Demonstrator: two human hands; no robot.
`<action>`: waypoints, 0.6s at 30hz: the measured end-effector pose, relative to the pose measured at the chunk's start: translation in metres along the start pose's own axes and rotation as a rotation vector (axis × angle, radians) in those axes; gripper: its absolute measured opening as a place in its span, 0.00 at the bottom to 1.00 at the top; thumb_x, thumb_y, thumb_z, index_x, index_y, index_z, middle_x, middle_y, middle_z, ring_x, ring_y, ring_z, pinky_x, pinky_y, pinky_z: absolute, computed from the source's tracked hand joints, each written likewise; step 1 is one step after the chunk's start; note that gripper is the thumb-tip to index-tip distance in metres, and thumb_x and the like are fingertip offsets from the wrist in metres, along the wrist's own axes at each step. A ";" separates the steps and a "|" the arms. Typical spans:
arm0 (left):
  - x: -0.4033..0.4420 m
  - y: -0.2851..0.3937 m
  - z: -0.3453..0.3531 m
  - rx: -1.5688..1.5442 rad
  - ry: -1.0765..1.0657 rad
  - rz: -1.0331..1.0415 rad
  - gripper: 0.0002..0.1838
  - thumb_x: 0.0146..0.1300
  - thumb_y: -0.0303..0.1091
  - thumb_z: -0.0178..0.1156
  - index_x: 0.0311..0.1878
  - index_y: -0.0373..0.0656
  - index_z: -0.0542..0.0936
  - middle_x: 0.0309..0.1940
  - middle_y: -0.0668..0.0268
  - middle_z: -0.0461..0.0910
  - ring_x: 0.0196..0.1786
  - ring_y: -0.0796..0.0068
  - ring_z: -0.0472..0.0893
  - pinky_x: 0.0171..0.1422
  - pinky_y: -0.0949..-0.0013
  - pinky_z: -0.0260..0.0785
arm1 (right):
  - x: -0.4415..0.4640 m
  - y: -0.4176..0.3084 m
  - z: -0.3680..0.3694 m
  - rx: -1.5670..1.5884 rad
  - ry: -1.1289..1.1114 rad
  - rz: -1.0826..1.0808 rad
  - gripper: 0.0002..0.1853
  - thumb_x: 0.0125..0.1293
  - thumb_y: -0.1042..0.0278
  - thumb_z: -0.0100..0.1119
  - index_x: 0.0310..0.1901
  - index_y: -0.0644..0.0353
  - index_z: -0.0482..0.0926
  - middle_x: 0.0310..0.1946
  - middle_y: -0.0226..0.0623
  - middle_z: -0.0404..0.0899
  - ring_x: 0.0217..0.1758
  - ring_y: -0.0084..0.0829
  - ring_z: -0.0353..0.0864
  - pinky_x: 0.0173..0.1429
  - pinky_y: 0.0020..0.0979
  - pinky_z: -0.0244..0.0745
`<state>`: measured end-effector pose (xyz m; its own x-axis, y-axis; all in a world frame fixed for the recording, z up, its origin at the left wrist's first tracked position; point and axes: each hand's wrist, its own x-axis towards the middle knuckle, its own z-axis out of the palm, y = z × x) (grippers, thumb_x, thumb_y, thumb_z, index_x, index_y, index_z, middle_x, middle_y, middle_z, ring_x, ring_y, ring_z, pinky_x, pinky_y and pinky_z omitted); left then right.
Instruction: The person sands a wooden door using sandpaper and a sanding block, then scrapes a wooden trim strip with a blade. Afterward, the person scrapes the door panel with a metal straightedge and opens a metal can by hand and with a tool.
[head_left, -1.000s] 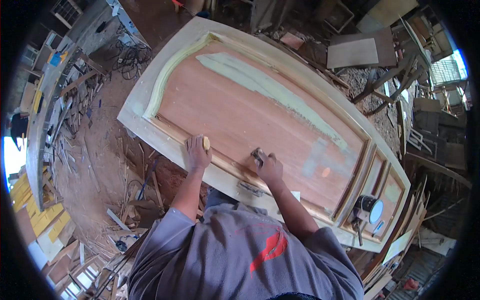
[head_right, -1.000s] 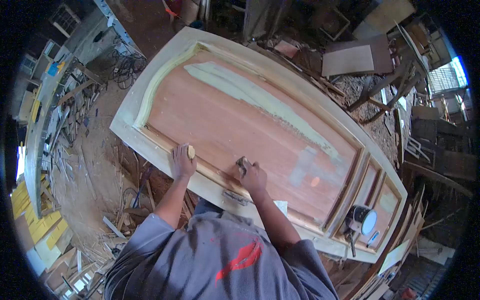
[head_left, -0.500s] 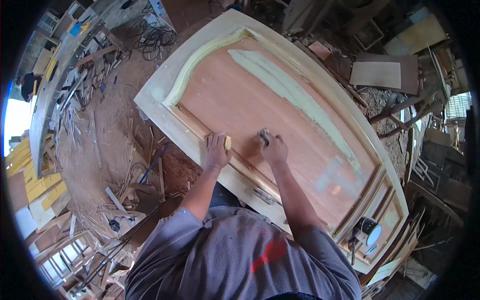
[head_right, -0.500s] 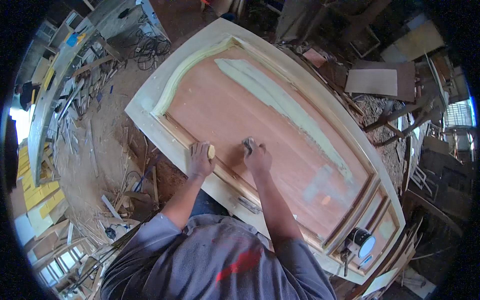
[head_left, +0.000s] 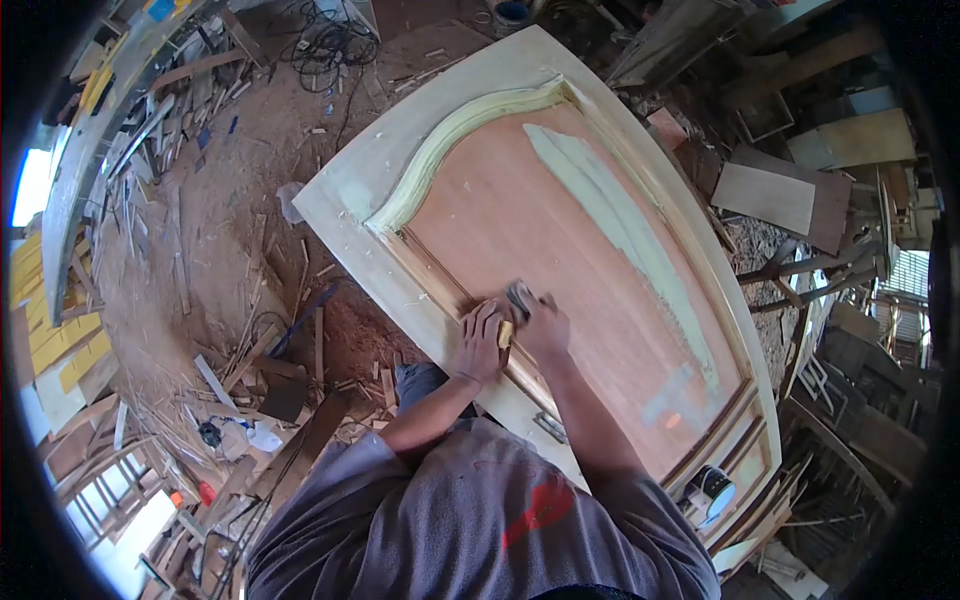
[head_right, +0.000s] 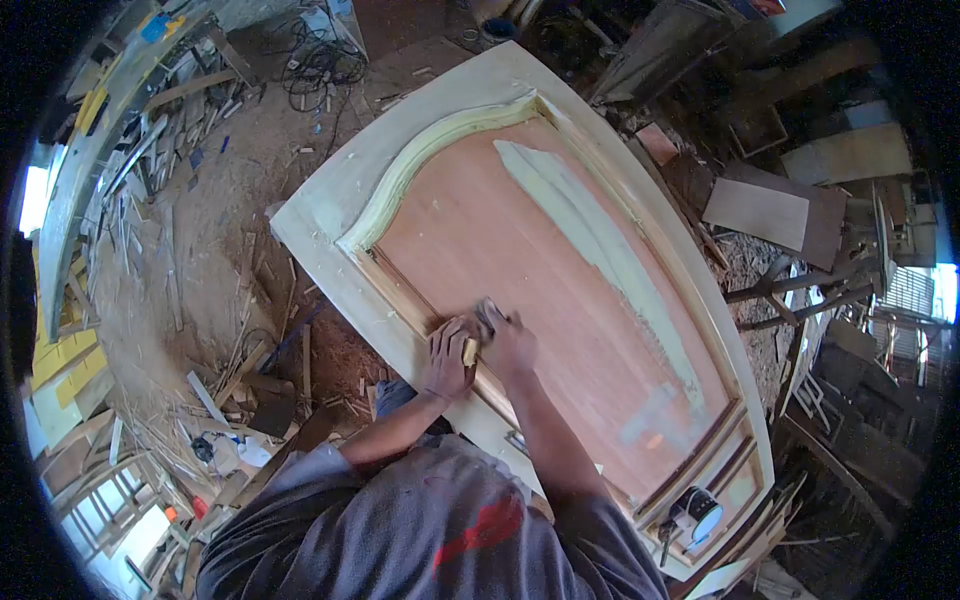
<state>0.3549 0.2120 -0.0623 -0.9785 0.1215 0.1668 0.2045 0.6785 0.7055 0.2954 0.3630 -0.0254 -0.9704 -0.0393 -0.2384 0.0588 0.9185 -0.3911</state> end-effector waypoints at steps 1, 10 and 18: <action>-0.003 0.000 -0.001 -0.034 -0.011 -0.001 0.27 0.61 0.30 0.67 0.65 0.40 0.74 0.74 0.49 0.71 0.77 0.43 0.69 0.81 0.41 0.59 | 0.020 -0.011 0.000 0.003 0.018 -0.016 0.23 0.70 0.53 0.68 0.66 0.40 0.84 0.44 0.47 0.85 0.43 0.50 0.90 0.50 0.50 0.88; 0.069 -0.088 -0.070 0.080 -0.181 0.172 0.28 0.55 0.34 0.70 0.60 0.41 0.78 0.65 0.50 0.77 0.71 0.45 0.74 0.80 0.43 0.61 | 0.050 -0.050 -0.011 -0.044 -0.035 0.066 0.22 0.70 0.49 0.68 0.62 0.46 0.87 0.44 0.48 0.87 0.47 0.51 0.89 0.54 0.50 0.86; 0.091 -0.096 -0.080 0.183 -0.196 0.264 0.18 0.66 0.38 0.64 0.56 0.40 0.82 0.58 0.53 0.81 0.64 0.50 0.78 0.75 0.45 0.67 | 0.201 -0.112 0.006 -0.067 0.113 0.000 0.21 0.69 0.50 0.68 0.59 0.48 0.88 0.43 0.49 0.89 0.46 0.52 0.89 0.54 0.51 0.86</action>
<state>0.2485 0.1000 -0.0600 -0.8830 0.4341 0.1787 0.4594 0.7211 0.5185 0.0951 0.2494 -0.0350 -0.9908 0.0019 -0.1357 0.0470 0.9428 -0.3299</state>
